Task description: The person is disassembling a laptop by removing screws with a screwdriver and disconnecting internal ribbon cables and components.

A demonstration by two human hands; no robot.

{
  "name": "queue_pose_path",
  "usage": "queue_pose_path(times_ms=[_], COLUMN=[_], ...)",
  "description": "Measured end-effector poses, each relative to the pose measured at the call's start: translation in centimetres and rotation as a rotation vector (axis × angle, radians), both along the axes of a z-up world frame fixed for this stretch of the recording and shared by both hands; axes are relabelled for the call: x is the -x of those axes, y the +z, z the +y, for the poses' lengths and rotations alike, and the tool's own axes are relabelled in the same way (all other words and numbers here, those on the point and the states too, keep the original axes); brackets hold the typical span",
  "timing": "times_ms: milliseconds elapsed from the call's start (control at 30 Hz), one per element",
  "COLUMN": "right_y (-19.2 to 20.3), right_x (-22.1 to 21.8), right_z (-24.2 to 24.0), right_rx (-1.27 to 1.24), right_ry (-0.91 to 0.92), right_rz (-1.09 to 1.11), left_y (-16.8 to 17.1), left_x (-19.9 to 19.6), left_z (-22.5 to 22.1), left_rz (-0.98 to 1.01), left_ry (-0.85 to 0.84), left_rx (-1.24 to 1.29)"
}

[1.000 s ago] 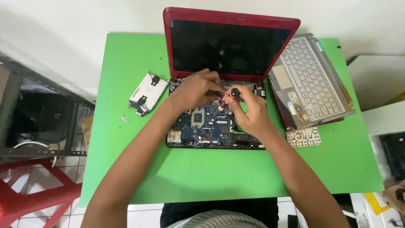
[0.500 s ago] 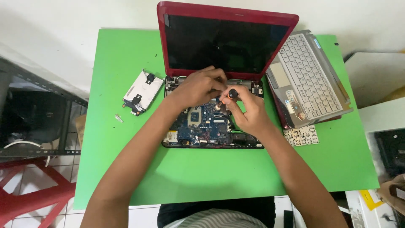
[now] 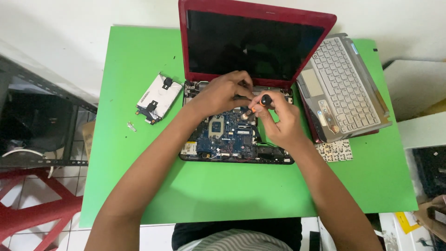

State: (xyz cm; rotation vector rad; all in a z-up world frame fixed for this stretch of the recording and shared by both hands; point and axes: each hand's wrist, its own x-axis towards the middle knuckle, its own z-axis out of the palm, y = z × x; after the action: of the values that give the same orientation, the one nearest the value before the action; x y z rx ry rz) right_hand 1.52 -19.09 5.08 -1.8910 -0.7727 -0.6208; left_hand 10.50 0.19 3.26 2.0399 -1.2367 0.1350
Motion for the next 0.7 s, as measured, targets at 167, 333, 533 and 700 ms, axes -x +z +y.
queue_pose_path(times_ms=[167, 333, 533, 700], right_y=[-0.2, 0.3, 0.5, 0.7], right_x=[-0.1, 0.0, 0.2, 0.1], right_z=[0.0, 0.3, 0.0, 0.0], right_rx=[-0.03, -0.058, -0.148, -0.182], right_ry=[0.012, 0.016, 0.014, 0.028], right_rz=[-0.012, -0.027, 0.021, 0.032], left_y=[-1.5, -1.9, -1.9, -2.2], left_x=[-0.7, -0.9, -0.8, -0.9], left_z=[-0.4, -0.5, -0.6, -0.8], left_rz=[-0.036, -0.065, -0.06, -0.078], left_ry=[-0.008, -0.01, 0.012, 0.014], left_rx=[0.004, 0.016, -0.01, -0.004])
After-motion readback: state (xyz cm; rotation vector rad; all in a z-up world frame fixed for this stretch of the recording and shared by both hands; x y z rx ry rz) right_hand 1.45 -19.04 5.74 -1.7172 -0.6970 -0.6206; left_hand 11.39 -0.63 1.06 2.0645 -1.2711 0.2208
